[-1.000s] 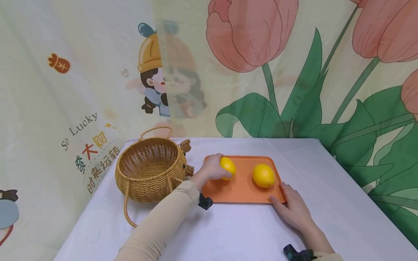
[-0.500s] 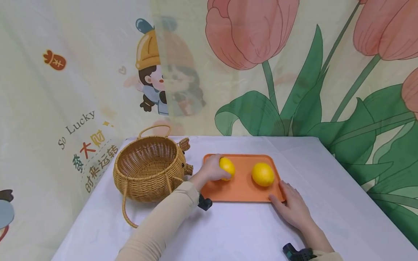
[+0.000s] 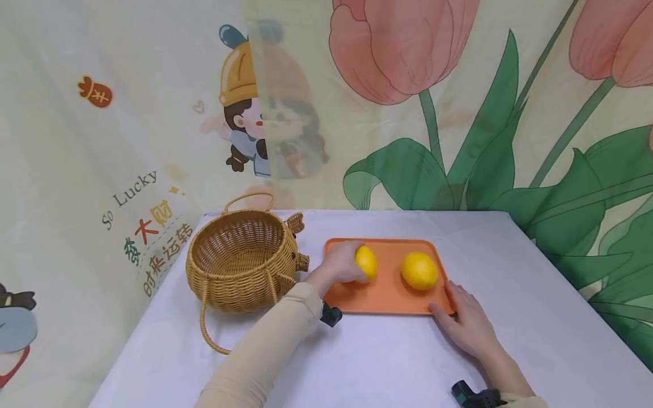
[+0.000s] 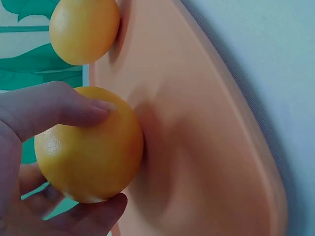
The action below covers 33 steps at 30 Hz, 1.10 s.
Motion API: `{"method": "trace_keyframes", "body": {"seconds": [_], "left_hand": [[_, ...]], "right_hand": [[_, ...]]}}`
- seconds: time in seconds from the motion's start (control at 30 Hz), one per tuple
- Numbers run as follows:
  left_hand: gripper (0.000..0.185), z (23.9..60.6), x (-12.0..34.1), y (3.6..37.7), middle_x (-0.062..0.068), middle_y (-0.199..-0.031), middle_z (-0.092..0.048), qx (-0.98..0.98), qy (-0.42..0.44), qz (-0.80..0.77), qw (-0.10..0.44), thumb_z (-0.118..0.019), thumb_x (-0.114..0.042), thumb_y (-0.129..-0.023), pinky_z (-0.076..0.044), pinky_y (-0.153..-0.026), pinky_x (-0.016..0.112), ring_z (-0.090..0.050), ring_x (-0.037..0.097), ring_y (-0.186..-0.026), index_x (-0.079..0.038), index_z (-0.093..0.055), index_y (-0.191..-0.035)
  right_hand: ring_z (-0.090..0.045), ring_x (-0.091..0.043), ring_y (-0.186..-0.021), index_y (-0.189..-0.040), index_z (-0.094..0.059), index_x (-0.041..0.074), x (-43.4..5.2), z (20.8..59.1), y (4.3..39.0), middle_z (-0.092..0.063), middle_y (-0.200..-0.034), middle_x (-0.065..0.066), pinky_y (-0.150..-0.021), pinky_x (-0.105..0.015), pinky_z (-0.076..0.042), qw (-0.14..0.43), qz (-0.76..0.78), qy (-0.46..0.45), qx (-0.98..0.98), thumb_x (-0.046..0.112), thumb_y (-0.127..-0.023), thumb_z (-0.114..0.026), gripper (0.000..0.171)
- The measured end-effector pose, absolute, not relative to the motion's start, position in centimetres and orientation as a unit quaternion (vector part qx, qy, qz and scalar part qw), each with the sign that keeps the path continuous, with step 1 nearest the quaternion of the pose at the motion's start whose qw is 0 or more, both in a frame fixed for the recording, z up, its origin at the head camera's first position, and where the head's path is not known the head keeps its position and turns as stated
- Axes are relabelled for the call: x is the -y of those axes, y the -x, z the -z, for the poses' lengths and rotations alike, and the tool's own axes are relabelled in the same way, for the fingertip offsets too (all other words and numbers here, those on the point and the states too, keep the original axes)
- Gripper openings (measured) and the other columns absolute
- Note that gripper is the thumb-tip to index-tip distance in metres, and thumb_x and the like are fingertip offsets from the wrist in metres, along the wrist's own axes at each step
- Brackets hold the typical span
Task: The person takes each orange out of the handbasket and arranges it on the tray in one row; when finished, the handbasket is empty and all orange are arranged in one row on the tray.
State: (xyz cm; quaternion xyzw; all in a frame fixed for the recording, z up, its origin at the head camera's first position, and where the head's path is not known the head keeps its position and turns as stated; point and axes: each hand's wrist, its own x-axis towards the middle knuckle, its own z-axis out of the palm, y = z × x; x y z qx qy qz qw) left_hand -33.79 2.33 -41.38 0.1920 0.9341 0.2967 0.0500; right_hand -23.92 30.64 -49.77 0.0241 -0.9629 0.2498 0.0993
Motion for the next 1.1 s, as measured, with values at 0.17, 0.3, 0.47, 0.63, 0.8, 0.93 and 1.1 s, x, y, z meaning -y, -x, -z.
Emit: {"method": "trace_keyframes", "body": {"seconds": [0.17,0.3,0.47,0.63,0.8,0.93,1.1], "left_hand": [[0.086,41.3,-3.2,33.6,0.002,-0.123,-0.053,-0.925,-0.196,-0.313,0.089,-0.084,-0.018,-0.061,-0.040,-0.085,0.033,-0.048,0.019,-0.098,-0.013,-0.045,-0.137],[0.088,41.5,-3.4,33.7,0.002,-0.125,-0.051,-0.921,-0.187,-0.326,0.106,-0.086,-0.017,-0.060,-0.040,-0.087,0.034,-0.047,0.019,-0.099,-0.015,-0.045,-0.138],[0.088,41.8,-3.8,33.8,0.000,-0.125,-0.051,-0.918,-0.186,-0.333,0.111,-0.086,-0.020,-0.060,-0.039,-0.088,0.035,-0.047,0.019,-0.100,-0.017,-0.044,-0.138],[0.089,42.1,-4.2,33.8,0.000,-0.125,-0.051,-0.914,-0.191,-0.340,0.110,-0.087,-0.024,-0.059,-0.039,-0.089,0.035,-0.047,0.020,-0.102,-0.017,-0.045,-0.137],[0.089,42.1,-4.7,33.7,0.000,-0.126,-0.051,-0.914,-0.184,-0.344,0.113,-0.087,-0.023,-0.059,-0.040,-0.088,0.035,-0.048,0.020,-0.102,-0.018,-0.046,-0.137],[0.088,41.8,-5.1,33.8,0.000,-0.126,-0.051,-0.910,-0.179,-0.356,0.116,-0.086,-0.022,-0.059,-0.040,-0.087,0.035,-0.047,0.020,-0.101,-0.018,-0.045,-0.137],[0.088,41.6,-5.6,33.8,-0.001,-0.125,-0.051,-0.911,-0.181,-0.350,0.121,-0.086,-0.021,-0.060,-0.040,-0.087,0.035,-0.047,0.019,-0.101,-0.019,-0.045,-0.138]], "right_hand": [[-0.022,-0.043,-0.131,-0.145,-0.025,0.001,-30.7,49.9,24.0,-0.030,-0.144,-0.023,-0.098,-0.063,-0.020,0.100,-0.253,-0.025,0.962,0.060,-0.085,-0.050,0.087],[-0.022,-0.042,-0.131,-0.145,-0.026,0.003,-30.7,50.0,24.0,-0.030,-0.144,-0.021,-0.098,-0.063,-0.021,0.104,-0.255,-0.027,0.961,0.060,-0.085,-0.050,0.087],[-0.023,-0.042,-0.131,-0.145,-0.026,0.002,-30.6,50.2,23.9,-0.030,-0.144,-0.022,-0.098,-0.063,-0.020,0.110,-0.250,-0.026,0.962,0.059,-0.085,-0.051,0.086],[-0.022,-0.042,-0.131,-0.145,-0.026,0.002,-30.5,50.4,23.9,-0.030,-0.144,-0.022,-0.099,-0.062,-0.019,0.102,-0.251,-0.021,0.962,0.060,-0.086,-0.050,0.086],[-0.022,-0.042,-0.131,-0.145,-0.025,0.003,-30.5,50.4,23.9,-0.030,-0.144,-0.021,-0.099,-0.062,-0.020,0.099,-0.249,-0.018,0.963,0.059,-0.086,-0.050,0.086],[-0.022,-0.042,-0.131,-0.145,-0.025,0.004,-30.6,50.2,23.9,-0.030,-0.144,-0.021,-0.097,-0.063,-0.021,0.110,-0.247,-0.022,0.962,0.058,-0.086,-0.051,0.085],[-0.023,-0.042,-0.131,-0.145,-0.026,0.004,-30.6,50.1,24.0,-0.030,-0.144,-0.021,-0.098,-0.063,-0.021,0.113,-0.248,-0.029,0.962,0.057,-0.086,-0.052,0.084]]}}
